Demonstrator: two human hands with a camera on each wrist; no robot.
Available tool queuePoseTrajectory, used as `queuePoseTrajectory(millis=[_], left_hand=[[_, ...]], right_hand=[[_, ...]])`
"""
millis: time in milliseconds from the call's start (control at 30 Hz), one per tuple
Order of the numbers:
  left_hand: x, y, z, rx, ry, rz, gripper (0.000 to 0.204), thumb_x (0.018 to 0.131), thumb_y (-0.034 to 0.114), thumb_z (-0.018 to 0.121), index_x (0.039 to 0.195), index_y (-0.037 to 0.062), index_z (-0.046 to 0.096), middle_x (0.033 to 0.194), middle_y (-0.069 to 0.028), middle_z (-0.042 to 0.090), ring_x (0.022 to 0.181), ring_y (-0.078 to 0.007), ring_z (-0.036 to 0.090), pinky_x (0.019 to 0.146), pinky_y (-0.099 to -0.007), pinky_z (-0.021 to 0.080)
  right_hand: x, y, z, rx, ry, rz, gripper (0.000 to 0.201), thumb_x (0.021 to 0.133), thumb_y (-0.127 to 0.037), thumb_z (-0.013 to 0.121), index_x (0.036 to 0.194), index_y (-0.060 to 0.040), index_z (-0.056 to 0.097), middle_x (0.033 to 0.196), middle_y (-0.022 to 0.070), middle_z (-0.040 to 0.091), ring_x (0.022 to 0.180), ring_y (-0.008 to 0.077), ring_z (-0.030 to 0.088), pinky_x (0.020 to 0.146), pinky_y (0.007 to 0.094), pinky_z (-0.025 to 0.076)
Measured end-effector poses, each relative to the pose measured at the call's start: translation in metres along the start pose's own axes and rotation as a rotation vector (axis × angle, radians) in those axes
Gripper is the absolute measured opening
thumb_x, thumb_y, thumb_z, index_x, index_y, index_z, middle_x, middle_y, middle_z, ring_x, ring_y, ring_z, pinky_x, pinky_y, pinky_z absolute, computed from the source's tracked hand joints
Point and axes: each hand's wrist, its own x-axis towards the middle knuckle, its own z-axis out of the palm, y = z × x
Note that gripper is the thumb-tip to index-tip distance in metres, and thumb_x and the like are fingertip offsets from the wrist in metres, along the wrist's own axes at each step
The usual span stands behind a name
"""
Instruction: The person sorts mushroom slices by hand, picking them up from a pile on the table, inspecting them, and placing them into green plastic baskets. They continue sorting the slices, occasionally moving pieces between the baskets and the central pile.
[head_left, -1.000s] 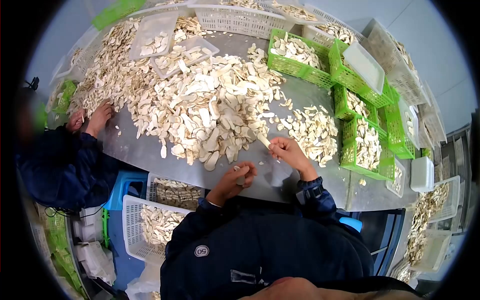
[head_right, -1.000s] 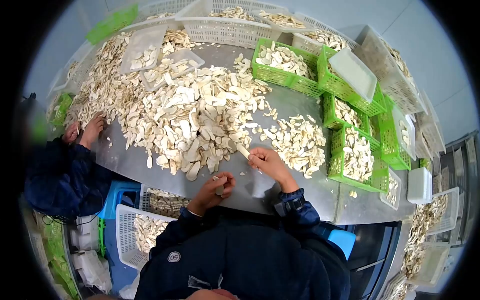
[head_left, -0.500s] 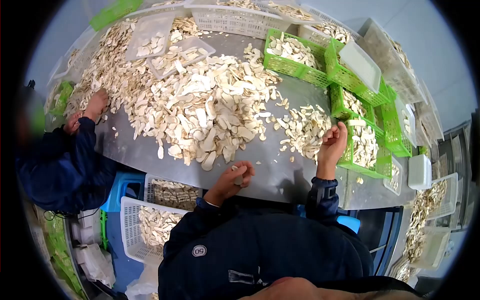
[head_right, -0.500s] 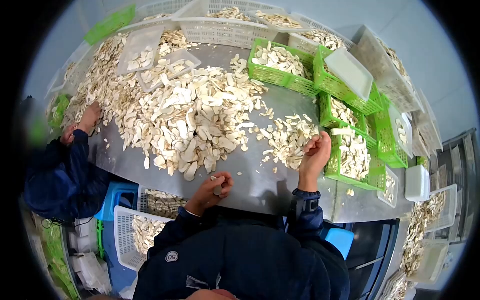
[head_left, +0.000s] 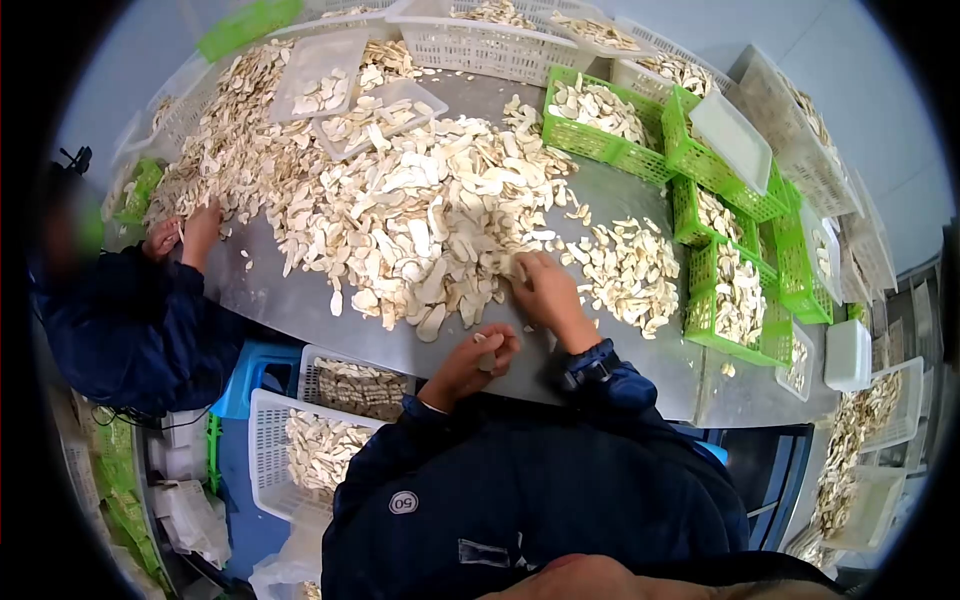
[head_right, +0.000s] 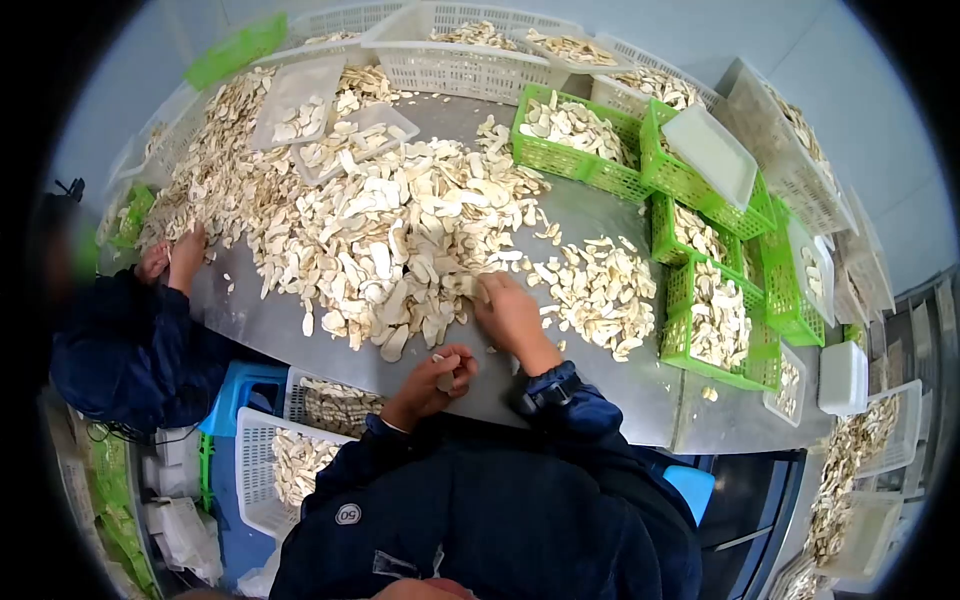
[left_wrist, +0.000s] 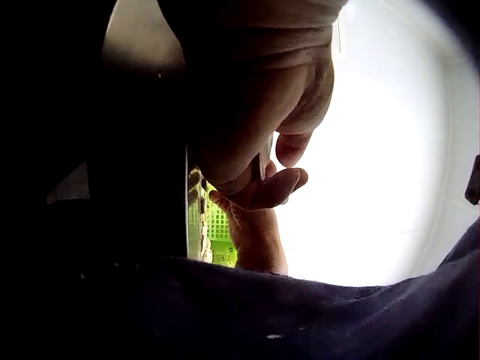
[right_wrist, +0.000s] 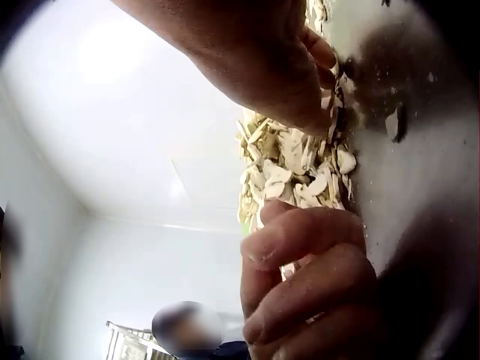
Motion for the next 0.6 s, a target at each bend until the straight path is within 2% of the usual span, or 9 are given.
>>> queuePoseTrajectory(millis=[67, 100, 200, 233, 333, 433, 533, 600], left_hand=[[0.0, -0.004, -0.002, -0.007, 0.005, -0.008, 0.022, 0.099, 0.019, 0.051, 0.118, 0.0083, 0.055, 0.099, -0.0057, 0.061, 0.068, -0.0101, 0.047, 0.062, -0.0252, 0.039], [0.0, -0.004, -0.003, -0.006, 0.013, -0.015, 0.022, 0.099, 0.019, 0.052, 0.118, 0.0082, 0.055, 0.099, -0.0057, 0.061, 0.068, -0.0101, 0.047, 0.062, -0.0254, 0.039], [0.001, -0.003, -0.001, -0.023, 0.019, -0.03, 0.023, 0.098, 0.02, 0.052, 0.117, 0.008, 0.055, 0.098, -0.0056, 0.061, 0.068, -0.0104, 0.048, 0.062, -0.0255, 0.039], [0.001, -0.003, -0.001, -0.03, 0.02, -0.036, 0.023, 0.098, 0.021, 0.053, 0.117, 0.0079, 0.055, 0.098, -0.0055, 0.061, 0.069, -0.0105, 0.048, 0.062, -0.0256, 0.039], [0.003, -0.004, -0.002, -0.01, 0.037, -0.027, 0.021, 0.098, 0.021, 0.052, 0.115, 0.0088, 0.056, 0.097, -0.0068, 0.06, 0.065, -0.0113, 0.046, 0.058, -0.0256, 0.038], [0.002, -0.001, -0.001, 0.014, 0.016, -0.028, 0.021, 0.099, 0.021, 0.051, 0.115, 0.009, 0.056, 0.096, -0.0067, 0.059, 0.065, -0.0112, 0.045, 0.058, -0.0252, 0.037], [0.002, -0.005, -0.007, -0.002, 0.045, -0.044, 0.021, 0.099, 0.021, 0.052, 0.115, 0.0084, 0.055, 0.096, -0.0053, 0.06, 0.066, -0.0101, 0.045, 0.058, -0.0249, 0.037], [0.001, -0.004, -0.006, 0.007, 0.044, -0.036, 0.02, 0.099, 0.021, 0.052, 0.114, 0.0085, 0.055, 0.097, -0.0053, 0.059, 0.066, -0.01, 0.045, 0.058, -0.025, 0.037]], right_hand=[[-0.006, 0.015, -0.004, 0.07, -0.048, 0.121, 0.016, 0.082, -0.012, 0.062, 0.096, -0.0055, 0.065, 0.082, 0.0124, 0.065, 0.072, 0.0374, 0.061, 0.064, 0.0409, 0.05], [-0.012, 0.016, -0.009, 0.165, 0.008, 0.179, 0.01, 0.085, -0.01, 0.06, 0.091, -0.003, 0.065, 0.07, 0.0076, 0.064, 0.058, 0.0269, 0.06, 0.056, 0.0337, 0.046], [-0.022, 0.042, -0.019, 0.562, -0.175, 0.431, 0.011, 0.089, -0.012, 0.06, 0.092, -0.0019, 0.064, 0.069, 0.0014, 0.062, 0.057, 0.0126, 0.058, 0.055, 0.0261, 0.044], [-0.025, 0.043, -0.02, 0.678, -0.147, 0.494, 0.013, 0.092, -0.015, 0.061, 0.094, -0.0023, 0.063, 0.07, -0.0026, 0.061, 0.062, 0.005, 0.058, 0.056, 0.0214, 0.044], [-0.028, 0.04, -0.031, 0.78, -0.151, 0.599, 0.016, 0.093, -0.02, 0.061, 0.097, -0.0041, 0.063, 0.071, -0.0015, 0.062, 0.063, 0.0069, 0.059, 0.058, 0.0201, 0.046], [-0.031, 0.046, -0.039, 0.803, -0.241, 0.635, 0.017, 0.096, -0.022, 0.059, 0.094, -0.0058, 0.062, 0.073, -0.0006, 0.064, 0.063, 0.0057, 0.06, 0.056, 0.0191, 0.046], [-0.03, 0.06, -0.073, 0.865, -0.292, 0.581, 0.021, 0.096, -0.025, 0.058, 0.089, -0.0056, 0.061, 0.075, 0.0014, 0.066, 0.062, 0.0063, 0.061, 0.055, 0.0207, 0.045], [-0.028, 0.072, -0.108, 0.861, -0.217, 0.612, 0.021, 0.096, -0.023, 0.057, 0.083, -0.0065, 0.058, 0.072, 0.0008, 0.063, 0.061, 0.0066, 0.06, 0.055, 0.0214, 0.046]])
